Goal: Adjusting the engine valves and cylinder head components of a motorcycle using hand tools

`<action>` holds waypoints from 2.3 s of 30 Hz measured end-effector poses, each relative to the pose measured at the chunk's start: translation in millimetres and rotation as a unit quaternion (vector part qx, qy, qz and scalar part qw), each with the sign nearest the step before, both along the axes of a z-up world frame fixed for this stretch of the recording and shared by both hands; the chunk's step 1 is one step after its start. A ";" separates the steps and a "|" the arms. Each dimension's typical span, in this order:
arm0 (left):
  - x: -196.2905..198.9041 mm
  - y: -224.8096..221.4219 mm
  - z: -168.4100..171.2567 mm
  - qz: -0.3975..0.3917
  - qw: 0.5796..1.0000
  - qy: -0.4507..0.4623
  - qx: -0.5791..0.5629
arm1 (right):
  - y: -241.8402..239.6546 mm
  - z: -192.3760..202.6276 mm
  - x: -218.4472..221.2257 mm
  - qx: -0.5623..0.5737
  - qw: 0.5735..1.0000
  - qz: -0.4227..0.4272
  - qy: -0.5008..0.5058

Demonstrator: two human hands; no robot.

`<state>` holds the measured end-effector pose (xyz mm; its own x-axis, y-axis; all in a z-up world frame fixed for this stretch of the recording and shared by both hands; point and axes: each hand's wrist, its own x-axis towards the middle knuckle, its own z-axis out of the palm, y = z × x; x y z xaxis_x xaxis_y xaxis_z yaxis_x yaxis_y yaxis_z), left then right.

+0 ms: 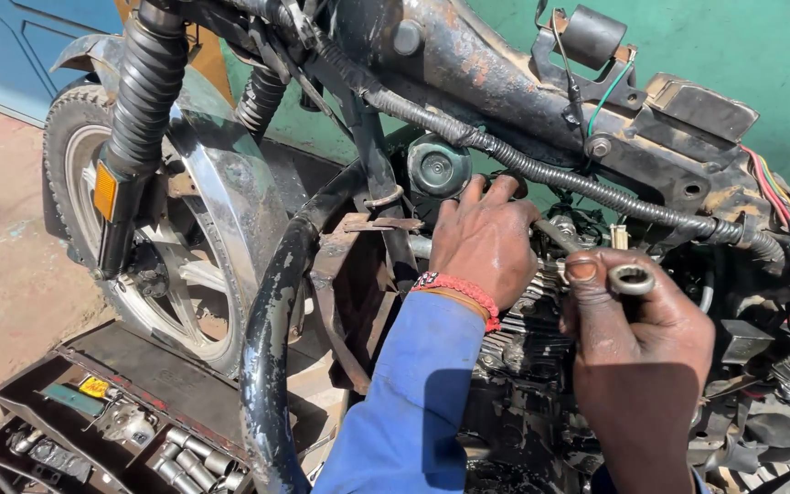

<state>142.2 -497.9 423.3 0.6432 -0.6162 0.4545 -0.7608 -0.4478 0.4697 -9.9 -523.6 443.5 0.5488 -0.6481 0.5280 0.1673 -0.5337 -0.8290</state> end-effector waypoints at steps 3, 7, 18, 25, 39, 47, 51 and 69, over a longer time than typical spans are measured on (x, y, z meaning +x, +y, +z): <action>1.0 0.7 -2.2 -0.006 1.000 0.000 -0.011 | -13.6 21.0 3.4 -0.030 0.999 0.007 -0.007; 1.3 4.6 4.1 -0.025 0.999 0.032 -0.005 | -57.0 23.4 10.5 0.004 0.999 0.035 0.002; -5.2 2.0 5.6 0.003 0.993 0.027 -0.113 | -53.8 26.6 9.7 0.066 0.997 0.003 -0.045; -15.5 -7.8 -2.7 -0.089 0.980 -0.049 -0.170 | 3.5 -14.3 -38.1 -0.073 0.995 -0.064 -0.031; -18.3 -22.0 -2.1 -0.091 0.986 -0.141 -0.012 | 0.4 7.7 -15.9 0.048 0.998 -0.048 -0.005; -29.1 -27.3 -3.5 -0.094 0.980 -0.085 -0.156 | -93.5 8.9 -37.9 0.152 0.980 -0.073 -0.109; -27.4 -28.9 -2.7 -0.074 0.988 -0.073 -0.117 | -25.6 15.4 -26.7 0.080 0.985 -0.100 -0.118; -3.3 -40.3 -4.3 -0.103 0.991 -0.088 -0.002 | 7.0 1.9 -6.7 -0.093 0.992 -0.058 0.062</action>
